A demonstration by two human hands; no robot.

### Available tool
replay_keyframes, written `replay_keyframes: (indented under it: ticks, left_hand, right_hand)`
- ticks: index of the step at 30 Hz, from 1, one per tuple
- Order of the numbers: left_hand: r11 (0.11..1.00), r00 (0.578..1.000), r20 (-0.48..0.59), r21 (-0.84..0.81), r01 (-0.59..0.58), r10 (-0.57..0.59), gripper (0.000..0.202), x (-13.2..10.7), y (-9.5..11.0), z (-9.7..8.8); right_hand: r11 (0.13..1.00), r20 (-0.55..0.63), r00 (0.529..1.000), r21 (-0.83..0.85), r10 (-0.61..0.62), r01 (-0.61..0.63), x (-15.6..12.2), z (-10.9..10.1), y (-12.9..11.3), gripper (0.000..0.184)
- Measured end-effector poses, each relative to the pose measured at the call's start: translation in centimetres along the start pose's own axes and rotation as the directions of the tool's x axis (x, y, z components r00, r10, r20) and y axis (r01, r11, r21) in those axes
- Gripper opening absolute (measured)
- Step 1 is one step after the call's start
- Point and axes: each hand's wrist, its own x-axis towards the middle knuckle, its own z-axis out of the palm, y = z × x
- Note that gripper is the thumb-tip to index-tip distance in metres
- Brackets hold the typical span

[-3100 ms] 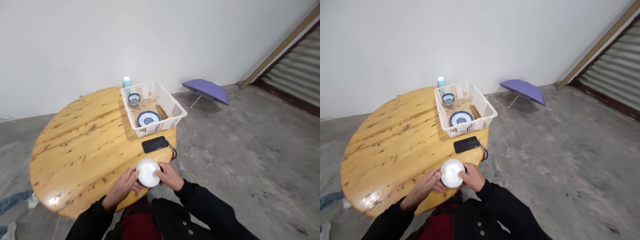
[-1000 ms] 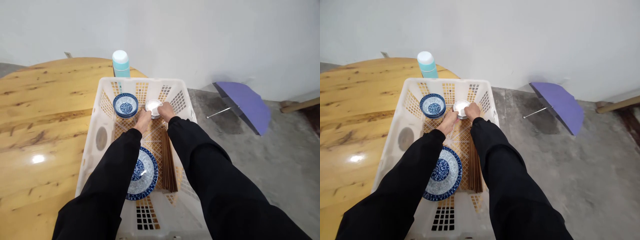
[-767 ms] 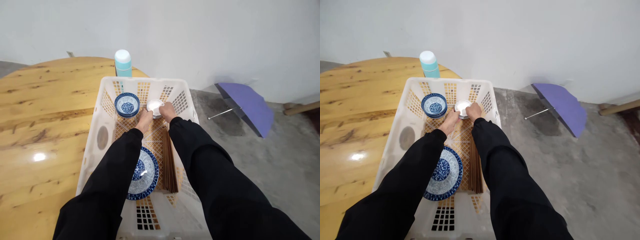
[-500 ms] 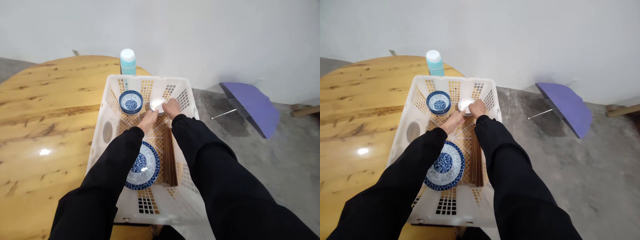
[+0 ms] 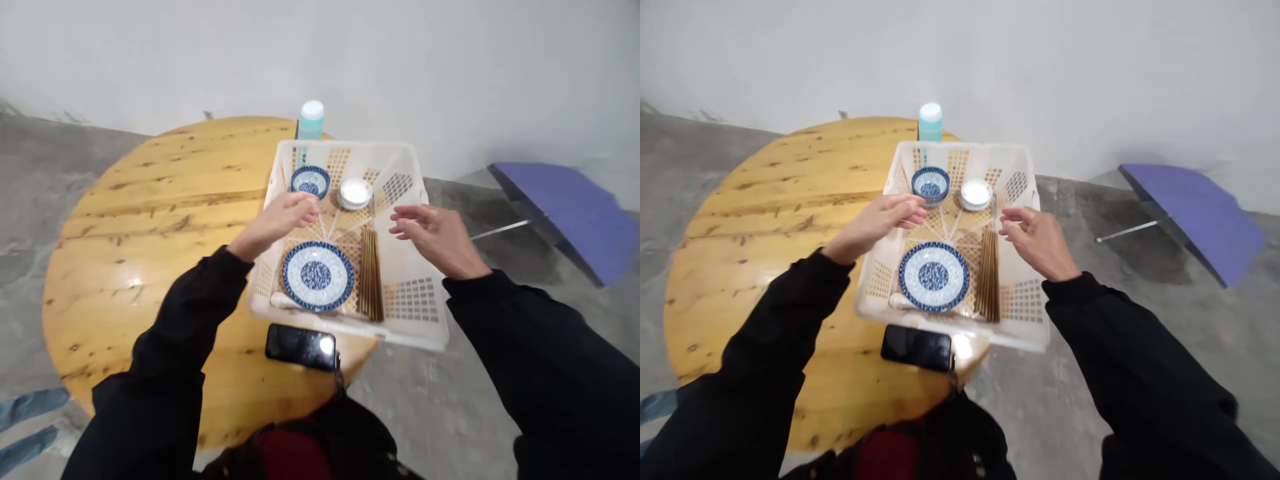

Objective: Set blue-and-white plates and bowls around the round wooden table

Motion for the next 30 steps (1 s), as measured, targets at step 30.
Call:
replay_keyframes:
  ticks: [30]
  left_hand:
    - [0.597, 0.993, -0.111, 0.793, 0.118, -0.048, 0.043, -5.9, -4.9, 3.3]
  right_hand:
    - [0.998, 0.025, 0.999, 0.059, 0.028, -0.030, -10.4, 1.5, -1.8, 0.036]
